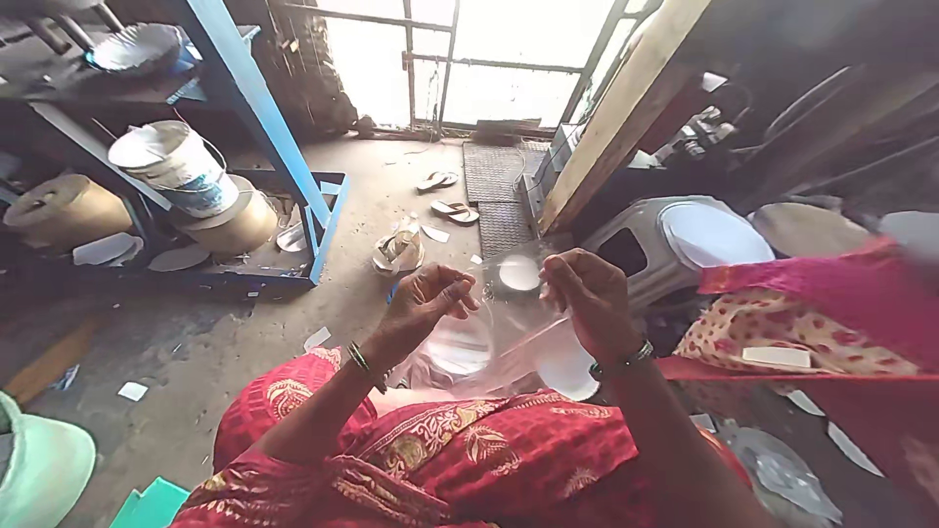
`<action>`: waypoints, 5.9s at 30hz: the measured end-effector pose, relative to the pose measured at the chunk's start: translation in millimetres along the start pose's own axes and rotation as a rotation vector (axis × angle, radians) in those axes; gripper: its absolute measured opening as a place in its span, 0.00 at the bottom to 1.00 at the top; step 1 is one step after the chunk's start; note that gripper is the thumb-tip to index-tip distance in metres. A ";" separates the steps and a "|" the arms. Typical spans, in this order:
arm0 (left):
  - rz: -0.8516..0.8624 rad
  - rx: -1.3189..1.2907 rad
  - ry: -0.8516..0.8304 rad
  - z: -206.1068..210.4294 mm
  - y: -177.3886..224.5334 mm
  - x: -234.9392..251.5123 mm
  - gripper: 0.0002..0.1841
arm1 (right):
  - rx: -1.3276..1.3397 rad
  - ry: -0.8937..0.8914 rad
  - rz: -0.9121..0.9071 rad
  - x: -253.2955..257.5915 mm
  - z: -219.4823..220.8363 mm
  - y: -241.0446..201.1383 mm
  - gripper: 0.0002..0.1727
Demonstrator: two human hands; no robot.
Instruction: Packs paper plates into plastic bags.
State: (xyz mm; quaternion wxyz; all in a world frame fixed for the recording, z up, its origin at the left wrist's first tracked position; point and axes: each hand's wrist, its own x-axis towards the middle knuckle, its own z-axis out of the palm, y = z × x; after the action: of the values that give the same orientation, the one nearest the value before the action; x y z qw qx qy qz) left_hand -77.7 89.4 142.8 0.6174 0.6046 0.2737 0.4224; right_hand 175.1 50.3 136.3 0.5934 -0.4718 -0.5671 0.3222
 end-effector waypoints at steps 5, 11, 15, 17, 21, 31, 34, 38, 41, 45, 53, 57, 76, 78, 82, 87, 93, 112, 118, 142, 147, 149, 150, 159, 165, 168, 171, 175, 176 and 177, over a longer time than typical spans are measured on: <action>0.320 0.297 0.041 7.7 -0.1 -6.6 0.12 | -0.046 -0.087 -0.064 -5.8 -3.2 -3.4 0.08; 0.204 0.199 0.022 15.1 17.8 -22.1 0.36 | 0.009 -0.214 -0.183 -14.4 -2.2 -4.8 0.08; 0.099 -0.070 -0.215 -3.8 16.0 -15.4 0.33 | 0.021 -0.134 -0.236 -9.9 -6.3 -3.3 0.05; 0.096 -0.165 -0.332 -7.8 15.7 -13.9 0.19 | 0.014 -0.112 -0.231 -8.1 -7.5 -2.6 0.05; 0.094 -0.229 -0.375 -9.6 18.3 -14.9 0.10 | -0.037 -0.081 -0.242 -3.1 -5.7 -1.1 0.05; 0.182 0.085 -0.098 -0.7 11.3 -19.7 0.11 | -0.183 -0.034 -0.203 -5.1 5.0 -1.8 0.10; 0.207 0.188 0.012 1.9 2.7 -17.4 0.15 | -0.547 0.027 -0.245 -8.4 6.8 -0.6 0.28; 0.219 0.089 0.143 5.7 -8.2 -15.5 0.12 | -0.626 0.133 -0.437 -23.2 25.5 -30.7 0.23; 0.208 0.024 0.133 14.5 -8.3 -16.0 0.11 | -0.387 -0.088 -0.287 -34.8 52.0 -39.9 0.23; 0.089 -0.116 0.062 17.3 -6.0 -17.7 0.09 | -0.291 -0.133 -0.306 -34.6 66.9 -22.6 0.11; -0.183 -0.559 0.010 6.9 -0.9 -12.8 0.06 | -0.144 0.044 -0.200 -29.9 60.4 -11.5 0.03; -0.142 -0.375 0.229 -9.9 -7.4 -5.6 0.04 | -0.108 0.136 -0.126 -25.1 52.3 -9.2 0.05; 0.300 0.663 -0.194 -40.3 -17.7 14.4 0.21 | -0.164 -0.099 -0.077 -3.6 6.8 8.2 0.05; 0.233 0.574 -0.191 -36.8 -21.7 19.2 0.21 | -0.278 -0.238 -0.041 -2.8 -7.0 3.7 0.09; 0.256 0.517 -0.188 -20.8 -65.7 53.2 0.18 | -0.529 -0.335 0.018 1.8 -27.0 29.3 0.11; -0.111 1.022 -0.455 -9.8 -151.3 84.3 0.18 | -0.826 -0.495 0.357 -9.7 -17.7 131.9 0.11; -0.150 0.978 -0.171 -61.6 -250.0 67.4 0.13 | -0.912 -0.893 0.347 -1.3 23.2 211.9 0.09; -0.267 0.244 0.320 -93.3 -208.0 91.7 0.16 | -0.413 -0.492 -0.028 62.7 121.4 151.1 0.12; -0.128 0.582 0.372 -75.7 -172.2 83.9 0.14 | -0.266 -0.407 0.337 34.4 157.3 171.2 0.17; 0.062 0.680 -0.022 -65.0 -157.1 65.7 0.25 | -0.434 -0.646 0.339 22.2 129.7 182.4 0.17; 0.119 0.681 -0.166 -55.6 -165.2 61.2 0.23 | -0.919 -1.393 0.616 -29.5 148.8 196.3 0.24; 0.123 0.761 -0.178 -57.0 -169.3 59.4 0.18 | -0.914 -1.315 0.505 -29.6 137.7 213.1 0.25; 0.096 0.835 -0.185 -57.3 -166.8 58.2 0.14 | -0.894 -1.285 0.462 -22.0 132.2 207.4 0.25; -0.373 1.131 -0.565 -86.7 -114.9 56.3 0.16 | -0.341 -0.937 0.305 18.2 137.3 151.3 0.15; -0.436 0.604 -0.242 -72.5 -99.6 21.9 0.26 | 0.623 -0.467 0.708 -14.1 178.1 145.1 0.12; -0.495 0.341 -0.148 -75.7 -103.9 13.1 0.29 | -0.053 -0.700 0.675 -9.1 192.7 179.1 0.16; -0.635 0.365 -0.048 -93.4 -122.8 12.4 0.30 | -0.694 -1.040 0.646 -20.5 196.1 252.3 0.46; -0.767 0.633 0.002 -122.9 -160.6 17.7 0.31 | -0.558 -1.159 0.669 -30.6 193.2 276.8 0.36; -0.761 0.704 -0.013 -126.6 -165.8 20.6 0.31 | -0.513 -1.223 0.619 -20.1 191.9 271.9 0.27; -0.746 0.790 -0.051 -127.0 -165.2 25.3 0.30 | -0.460 -1.265 0.550 -9.1 190.9 265.6 0.19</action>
State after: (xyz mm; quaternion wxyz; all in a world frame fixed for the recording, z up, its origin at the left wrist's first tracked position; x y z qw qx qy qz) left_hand -141.5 190.9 -29.5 0.4575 0.6626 0.5925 0.0247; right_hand 27.9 171.3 -129.7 -0.0647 -0.4335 -0.7158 0.5437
